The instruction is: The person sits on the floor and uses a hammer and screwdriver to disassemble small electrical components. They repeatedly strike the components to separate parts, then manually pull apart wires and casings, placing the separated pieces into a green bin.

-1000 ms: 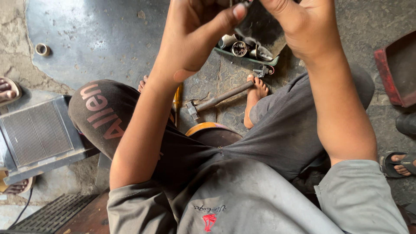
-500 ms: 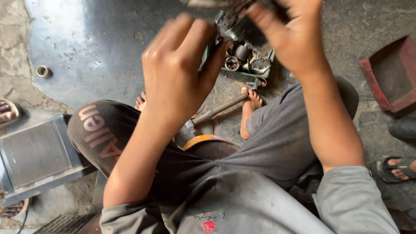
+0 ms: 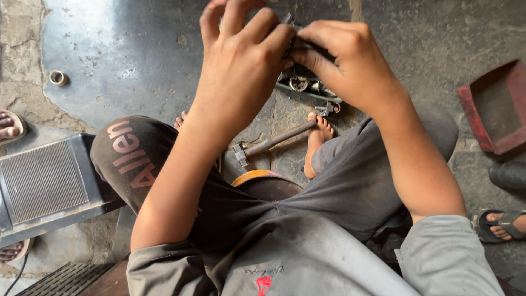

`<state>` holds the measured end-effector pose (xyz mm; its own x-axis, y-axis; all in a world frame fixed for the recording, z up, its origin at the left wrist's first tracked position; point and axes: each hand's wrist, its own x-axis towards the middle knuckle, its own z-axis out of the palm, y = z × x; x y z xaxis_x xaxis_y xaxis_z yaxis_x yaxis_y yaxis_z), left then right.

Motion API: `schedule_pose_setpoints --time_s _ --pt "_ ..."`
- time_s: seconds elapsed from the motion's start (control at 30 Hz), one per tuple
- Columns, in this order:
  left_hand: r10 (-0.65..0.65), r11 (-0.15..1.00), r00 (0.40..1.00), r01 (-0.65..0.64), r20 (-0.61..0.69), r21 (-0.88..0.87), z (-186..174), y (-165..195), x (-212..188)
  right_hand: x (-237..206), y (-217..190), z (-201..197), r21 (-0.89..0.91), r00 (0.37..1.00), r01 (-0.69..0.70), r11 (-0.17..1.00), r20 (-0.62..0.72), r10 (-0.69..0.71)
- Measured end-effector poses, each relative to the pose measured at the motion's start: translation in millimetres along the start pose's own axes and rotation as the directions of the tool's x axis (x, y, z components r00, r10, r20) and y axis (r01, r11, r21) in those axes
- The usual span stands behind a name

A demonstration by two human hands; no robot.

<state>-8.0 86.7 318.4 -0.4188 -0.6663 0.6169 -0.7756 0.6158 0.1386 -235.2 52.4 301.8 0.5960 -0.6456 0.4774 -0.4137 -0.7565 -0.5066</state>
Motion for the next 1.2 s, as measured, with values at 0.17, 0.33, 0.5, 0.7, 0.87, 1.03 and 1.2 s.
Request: schedule_pose_setpoints --time_s 0.17,0.33,0.5,0.7,0.87,1.03,1.2 --pt "-0.015 0.97 0.997 0.034 0.08 -0.24 -1 -14 1 1 1 -6 0.119 1.0 0.009 0.993 -0.024 -0.006" --pt "0.014 0.87 0.999 0.008 0.039 -0.494 -4 -19 2 0 -2 -9 0.284 0.985 -0.171 0.943 0.068 0.158" --pt "-0.052 0.724 0.997 0.071 0.049 -0.687 0 -20 2 -3 -2 -11 0.319 0.982 -0.187 0.929 0.037 0.185" --pt "-0.111 0.414 0.966 0.257 0.232 -0.873 1 -21 -1 -6 0 -11 0.383 0.993 -0.116 0.917 0.013 0.12" --pt "-0.119 0.366 0.951 0.309 0.285 -0.878 4 -20 -2 -8 -2 -11 0.403 0.985 -0.165 0.9 0.02 0.172" --pt "-0.113 0.336 0.951 0.309 0.287 -0.89 5 -19 -3 -8 -3 -11 0.416 0.98 -0.186 0.89 0.019 0.196" --pt "-0.124 0.393 0.945 0.326 0.301 -0.86 4 -19 -3 -8 -2 -11 0.355 0.98 -0.182 0.917 -0.008 0.197"
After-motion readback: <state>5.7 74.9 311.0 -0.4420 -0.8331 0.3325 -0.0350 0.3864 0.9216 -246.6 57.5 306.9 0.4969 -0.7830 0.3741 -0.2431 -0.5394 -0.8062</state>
